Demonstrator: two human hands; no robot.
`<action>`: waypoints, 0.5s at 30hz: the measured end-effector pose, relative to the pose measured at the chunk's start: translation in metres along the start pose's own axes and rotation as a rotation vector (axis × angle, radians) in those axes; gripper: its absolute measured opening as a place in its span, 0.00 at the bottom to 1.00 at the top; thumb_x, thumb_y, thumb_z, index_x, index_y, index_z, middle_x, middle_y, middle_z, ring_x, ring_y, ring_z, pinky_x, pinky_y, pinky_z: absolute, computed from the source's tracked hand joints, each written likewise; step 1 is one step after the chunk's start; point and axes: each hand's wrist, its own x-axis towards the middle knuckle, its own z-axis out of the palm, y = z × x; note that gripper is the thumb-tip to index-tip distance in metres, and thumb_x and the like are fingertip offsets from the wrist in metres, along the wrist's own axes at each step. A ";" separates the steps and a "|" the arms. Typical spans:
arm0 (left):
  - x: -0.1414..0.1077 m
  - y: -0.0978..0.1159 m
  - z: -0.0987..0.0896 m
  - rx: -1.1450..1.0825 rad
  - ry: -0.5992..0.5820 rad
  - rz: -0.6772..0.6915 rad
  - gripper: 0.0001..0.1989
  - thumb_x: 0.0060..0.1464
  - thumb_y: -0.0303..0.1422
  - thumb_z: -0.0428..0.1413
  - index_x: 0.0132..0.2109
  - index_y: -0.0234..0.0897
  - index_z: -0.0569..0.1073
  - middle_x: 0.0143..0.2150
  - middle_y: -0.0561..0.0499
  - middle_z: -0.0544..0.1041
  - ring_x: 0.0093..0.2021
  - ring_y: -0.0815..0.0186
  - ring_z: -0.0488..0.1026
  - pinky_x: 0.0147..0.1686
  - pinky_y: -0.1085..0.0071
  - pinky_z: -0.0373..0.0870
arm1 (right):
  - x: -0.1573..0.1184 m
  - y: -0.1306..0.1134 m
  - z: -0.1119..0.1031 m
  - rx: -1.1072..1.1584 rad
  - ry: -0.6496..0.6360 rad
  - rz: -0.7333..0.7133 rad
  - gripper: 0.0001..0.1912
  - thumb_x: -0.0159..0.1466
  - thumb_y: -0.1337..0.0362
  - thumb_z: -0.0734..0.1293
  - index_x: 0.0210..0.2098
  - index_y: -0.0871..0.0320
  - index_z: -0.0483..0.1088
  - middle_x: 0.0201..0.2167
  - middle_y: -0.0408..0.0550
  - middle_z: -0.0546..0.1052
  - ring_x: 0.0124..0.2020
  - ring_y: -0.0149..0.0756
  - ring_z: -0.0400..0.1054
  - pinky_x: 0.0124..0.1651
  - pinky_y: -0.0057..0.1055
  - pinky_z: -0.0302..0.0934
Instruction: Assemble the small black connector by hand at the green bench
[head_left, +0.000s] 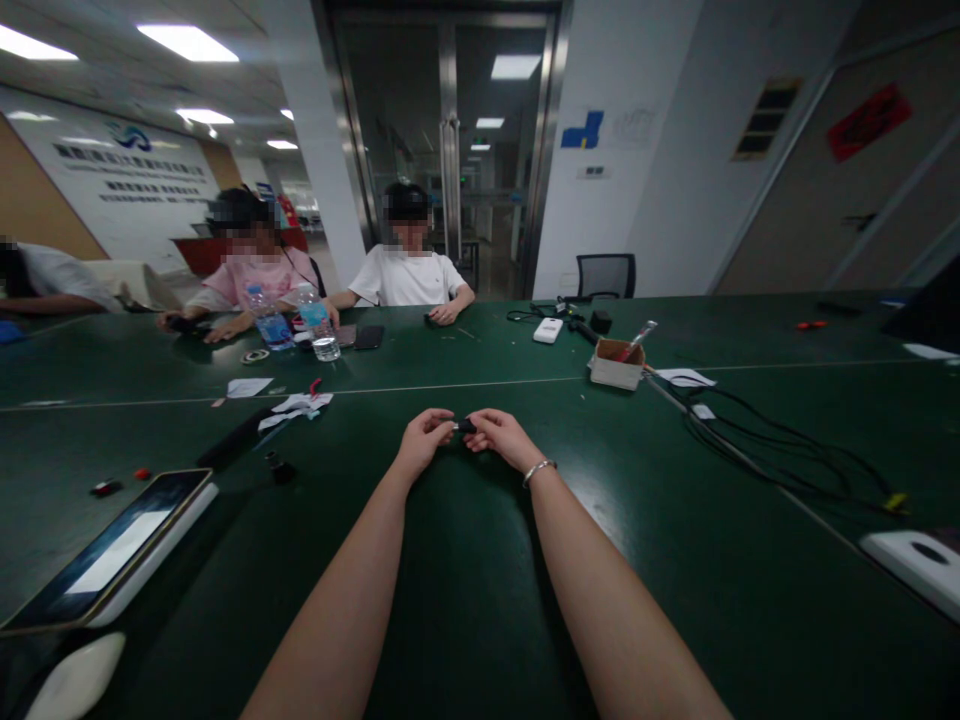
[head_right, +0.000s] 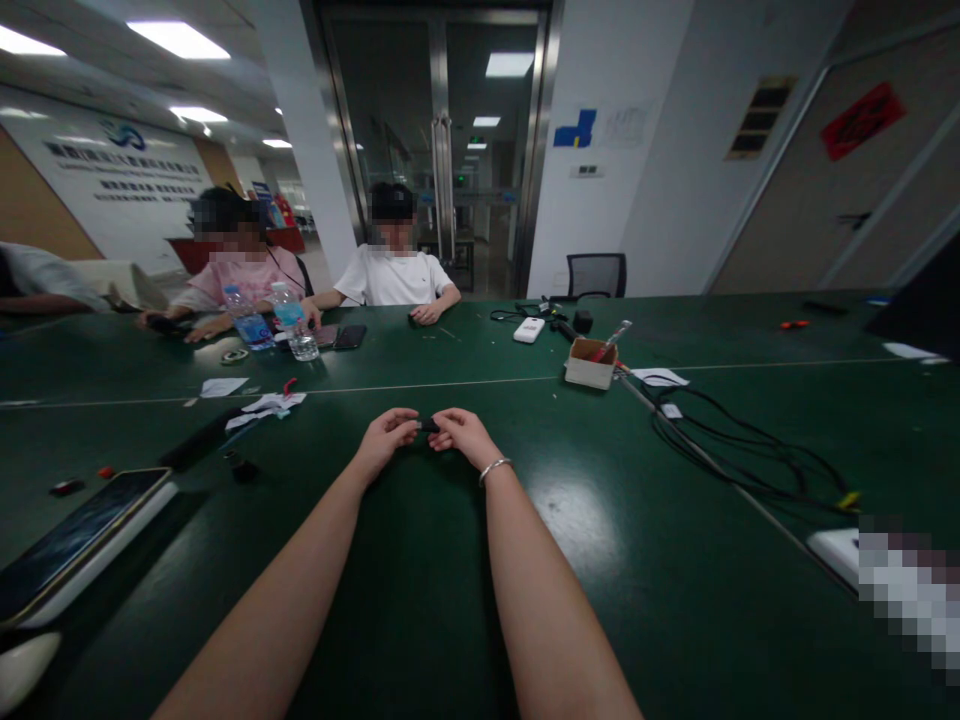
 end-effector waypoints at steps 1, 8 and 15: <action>0.001 -0.001 0.001 -0.001 0.002 -0.008 0.19 0.43 0.41 0.61 0.41 0.33 0.73 0.30 0.50 0.74 0.29 0.70 0.71 0.31 0.72 0.69 | 0.000 0.000 0.000 0.001 -0.001 -0.003 0.08 0.61 0.64 0.67 0.36 0.63 0.69 0.21 0.48 0.77 0.22 0.30 0.73 0.25 0.23 0.69; 0.000 0.000 0.005 0.080 0.018 -0.029 0.19 0.49 0.44 0.56 0.39 0.32 0.73 0.20 0.54 0.69 0.18 0.74 0.65 0.19 0.78 0.61 | -0.002 0.001 -0.004 0.002 -0.058 -0.016 0.12 0.55 0.68 0.71 0.39 0.63 0.71 0.25 0.47 0.77 0.25 0.29 0.74 0.29 0.23 0.70; -0.002 0.003 0.007 0.116 0.062 -0.018 0.19 0.53 0.47 0.50 0.37 0.34 0.70 0.17 0.56 0.67 0.15 0.75 0.63 0.16 0.79 0.58 | -0.001 0.003 -0.005 -0.056 -0.112 -0.020 0.17 0.50 0.71 0.73 0.40 0.63 0.72 0.25 0.45 0.77 0.27 0.28 0.74 0.32 0.22 0.69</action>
